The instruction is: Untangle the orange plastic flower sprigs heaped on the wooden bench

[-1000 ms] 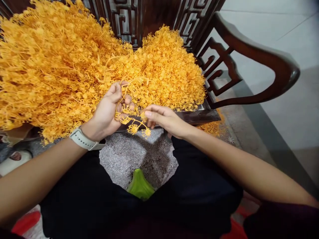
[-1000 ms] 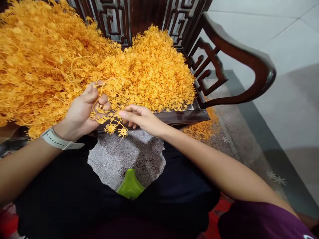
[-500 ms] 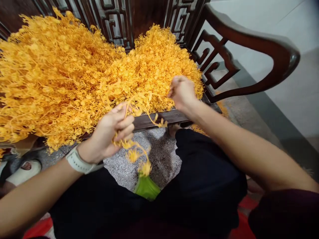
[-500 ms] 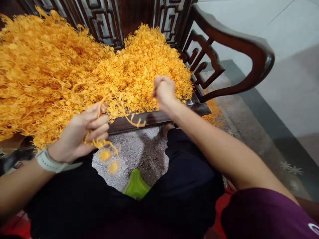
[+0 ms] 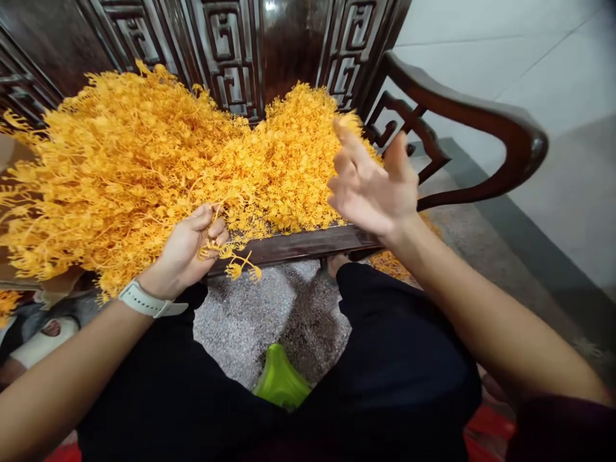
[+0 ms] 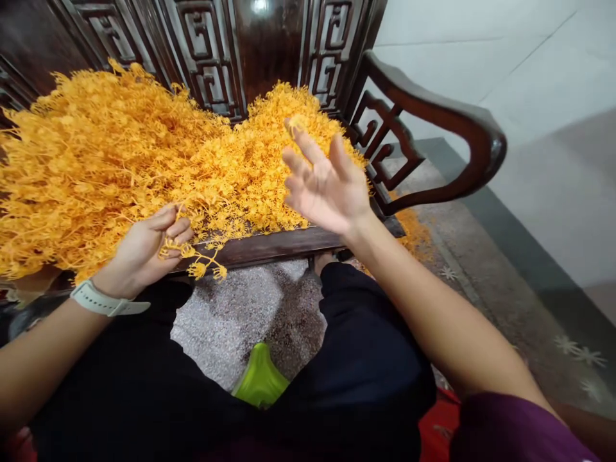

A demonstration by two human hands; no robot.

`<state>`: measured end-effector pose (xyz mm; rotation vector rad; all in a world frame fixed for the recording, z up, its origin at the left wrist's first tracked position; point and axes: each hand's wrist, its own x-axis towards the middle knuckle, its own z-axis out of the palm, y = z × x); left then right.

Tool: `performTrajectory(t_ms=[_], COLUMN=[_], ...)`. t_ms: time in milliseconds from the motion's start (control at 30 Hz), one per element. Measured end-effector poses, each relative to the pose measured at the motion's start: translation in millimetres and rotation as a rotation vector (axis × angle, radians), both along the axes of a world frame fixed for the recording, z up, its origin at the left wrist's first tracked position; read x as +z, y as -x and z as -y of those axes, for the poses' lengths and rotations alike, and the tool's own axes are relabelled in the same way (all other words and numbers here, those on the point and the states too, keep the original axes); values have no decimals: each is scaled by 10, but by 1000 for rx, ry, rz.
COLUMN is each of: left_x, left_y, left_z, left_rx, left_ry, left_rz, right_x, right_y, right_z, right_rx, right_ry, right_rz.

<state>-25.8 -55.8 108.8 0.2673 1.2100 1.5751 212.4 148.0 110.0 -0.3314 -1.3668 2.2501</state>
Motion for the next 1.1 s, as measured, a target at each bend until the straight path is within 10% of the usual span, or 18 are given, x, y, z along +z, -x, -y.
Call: performTrajectory(t_ms=[100,300,433,600,667,900,1100], left_x=[-38,-84,-67,-104,-141,-228,-266], left_y=[-101,-303,-308,-180,-127,-122,-144], left_z=[18,16,5,-65,-97,-138,-109], left_rx=[-58,-131,-147,-122,-112,-97,-139], left_ry=[2,-40,-80,-114,-127,-76,-153], left_rz=[11,56,26,-17,-30,12,110], right_x=[-143,-309,-26,231,175,-260,-399], right_y=[144,266,143,1,25,292,345], right_z=[-127,100,204,206,105,-54,484], right_rx=[-255,-76,300,986,859,-318,49], right_ry=[190,9,-365,-385,-283,311,111], right_rz=[89,136,193,192,131,90,314])
